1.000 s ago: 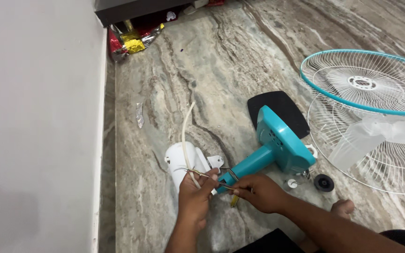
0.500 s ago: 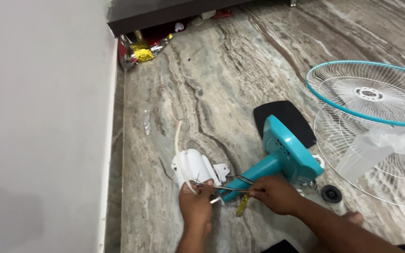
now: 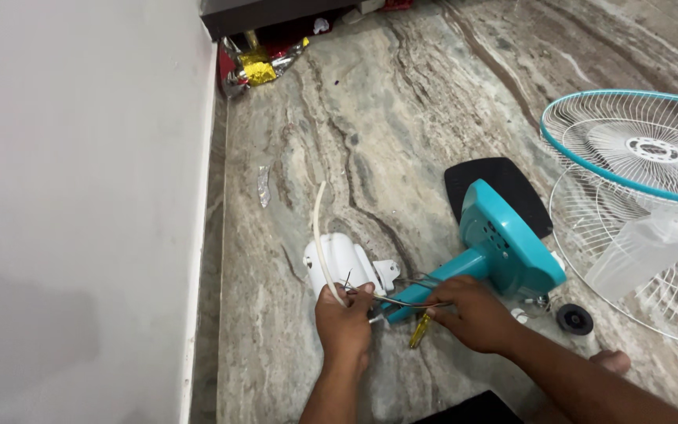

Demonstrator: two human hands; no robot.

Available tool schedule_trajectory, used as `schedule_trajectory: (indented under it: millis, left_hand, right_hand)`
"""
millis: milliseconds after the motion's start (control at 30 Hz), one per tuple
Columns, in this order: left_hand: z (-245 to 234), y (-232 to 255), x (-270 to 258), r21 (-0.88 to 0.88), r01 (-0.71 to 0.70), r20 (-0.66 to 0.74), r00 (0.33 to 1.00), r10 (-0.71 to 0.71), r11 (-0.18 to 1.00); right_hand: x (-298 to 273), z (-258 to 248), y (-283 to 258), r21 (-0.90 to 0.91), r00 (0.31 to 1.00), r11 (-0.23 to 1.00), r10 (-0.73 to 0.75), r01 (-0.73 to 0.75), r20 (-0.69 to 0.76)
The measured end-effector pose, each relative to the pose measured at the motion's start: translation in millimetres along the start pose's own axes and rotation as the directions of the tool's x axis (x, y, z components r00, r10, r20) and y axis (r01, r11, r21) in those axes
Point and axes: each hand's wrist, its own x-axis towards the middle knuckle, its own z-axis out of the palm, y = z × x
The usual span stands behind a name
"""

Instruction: The person sits on the floor and repairs a disassembled electric fan. They use a screwdriver to strip the insulation from wires and connect them to the fan motor. The person handles the fan housing, motor, and various small parts scattered on the floor.

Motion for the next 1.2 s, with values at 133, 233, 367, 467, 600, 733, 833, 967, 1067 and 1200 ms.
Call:
schedule_trajectory:
  millis: [133, 233, 367, 467, 600, 733, 833, 967, 1067, 1200]
  left_hand:
    - [5.7, -3.9, -3.1, 0.022, 0.035, -0.004, 0.999, -0.035, 0.999]
    - [8.6, -4.1, -8.3, 0.002, 0.019, 0.036, 0.999, -0.019, 1.000]
    - [11.6, -2.0, -13.3, -0.015, 0.056, 0.077, 0.996, -0.055, 0.998]
    - [11.1, 2.1, -12.6, -0.021, 0.028, 0.058, 0.998, -0.026, 0.999]
    - [7.5, 6.5, -5.9, -0.066, 0.076, 0.045, 0.996, -0.073, 0.995]
    - [5.4, 2.5, -6.5, 0.018, 0.036, 0.034, 0.999, -0.037, 0.999]
    - [4.9, -2.7, -6.6, 0.076, 0.021, 0.027, 0.999, -0.024, 0.997]
    - [2.0, -8.3, -4.3, 0.184, -0.056, 0.045, 0.998, 0.048, 0.981]
    - [0.0, -10.3, -2.1, 0.170, -0.043, 0.049, 0.998, 0.035, 0.985]
    - [0.7, -13.8, 0.9, 0.064, 0.016, 0.073, 0.997, -0.021, 0.998]
  right_hand:
    - [-1.3, 5.6, -16.4, -0.089, 0.979, 0.983, -0.168, 0.158, -0.113]
    - [-4.6, 8.4, -30.2, -0.120, 0.967, 0.980, -0.179, 0.159, -0.183]
    - [-3.5, 4.7, -38.3, -0.036, 0.995, 0.997, -0.065, 0.062, -0.073]
    - [-1.1, -0.5, -37.1, -0.009, 0.994, 0.998, -0.056, 0.056, -0.090]
    - [2.9, -9.4, -31.6, -0.038, 0.994, 0.997, -0.068, 0.065, -0.090]
    - [2.7, -11.8, -32.9, -0.038, 0.999, 0.999, -0.009, 0.007, -0.046]
    - [0.1, -9.1, -33.8, -0.028, 1.000, 1.000, 0.000, -0.001, -0.016]
    - [0.6, 1.1, -31.0, -0.022, 0.990, 0.992, -0.123, 0.122, -0.061]
    - [-0.7, 1.7, -25.9, -0.008, 0.995, 0.995, -0.095, 0.095, -0.016]
    - [-3.6, 1.2, -24.5, 0.007, 0.994, 0.994, -0.105, 0.105, -0.016]
